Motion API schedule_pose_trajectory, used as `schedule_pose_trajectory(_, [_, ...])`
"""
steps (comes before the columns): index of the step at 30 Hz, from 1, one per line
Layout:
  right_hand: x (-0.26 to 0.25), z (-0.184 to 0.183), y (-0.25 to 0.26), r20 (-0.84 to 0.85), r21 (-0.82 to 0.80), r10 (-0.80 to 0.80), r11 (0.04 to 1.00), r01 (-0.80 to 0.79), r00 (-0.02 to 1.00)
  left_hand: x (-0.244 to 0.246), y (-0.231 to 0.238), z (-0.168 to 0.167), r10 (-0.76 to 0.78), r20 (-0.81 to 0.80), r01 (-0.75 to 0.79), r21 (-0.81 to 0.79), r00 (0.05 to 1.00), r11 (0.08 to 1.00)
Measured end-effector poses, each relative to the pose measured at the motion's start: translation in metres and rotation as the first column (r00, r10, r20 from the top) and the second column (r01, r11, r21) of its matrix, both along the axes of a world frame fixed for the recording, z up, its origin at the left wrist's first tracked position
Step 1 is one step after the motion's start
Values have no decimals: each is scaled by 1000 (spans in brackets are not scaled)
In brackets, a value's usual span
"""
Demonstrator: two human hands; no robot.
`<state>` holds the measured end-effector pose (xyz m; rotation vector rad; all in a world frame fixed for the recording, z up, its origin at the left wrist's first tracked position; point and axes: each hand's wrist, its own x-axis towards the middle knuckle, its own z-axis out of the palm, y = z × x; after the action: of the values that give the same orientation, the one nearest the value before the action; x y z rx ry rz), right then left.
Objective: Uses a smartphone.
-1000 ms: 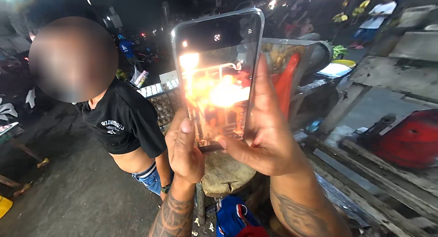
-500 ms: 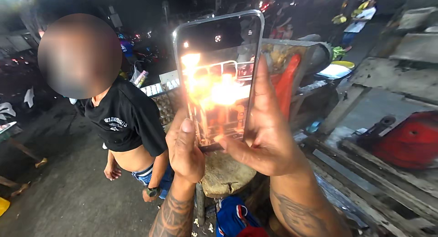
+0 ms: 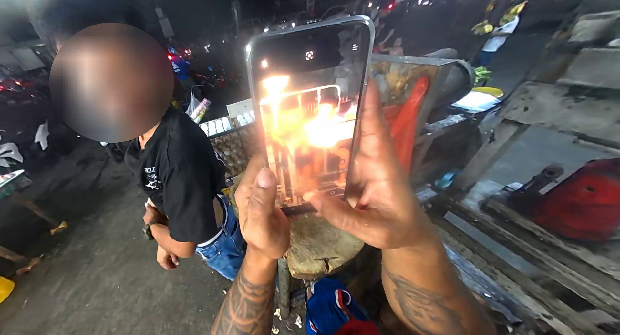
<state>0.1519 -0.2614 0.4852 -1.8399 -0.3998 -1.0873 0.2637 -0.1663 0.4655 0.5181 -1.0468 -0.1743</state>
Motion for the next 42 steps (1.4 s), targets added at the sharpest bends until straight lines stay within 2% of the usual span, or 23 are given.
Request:
schedule_pose_trajectory(20, [-2,-1,-1,11,-5,25,1000,-25,1000,-1,0,-2,-36,5,36,25,999,999])
schedule_pose_trajectory(42, [0,-3,-4,-9,-6,12,1000,-12,1000,0,-3,-5,21,-10,-21,25,1000,999])
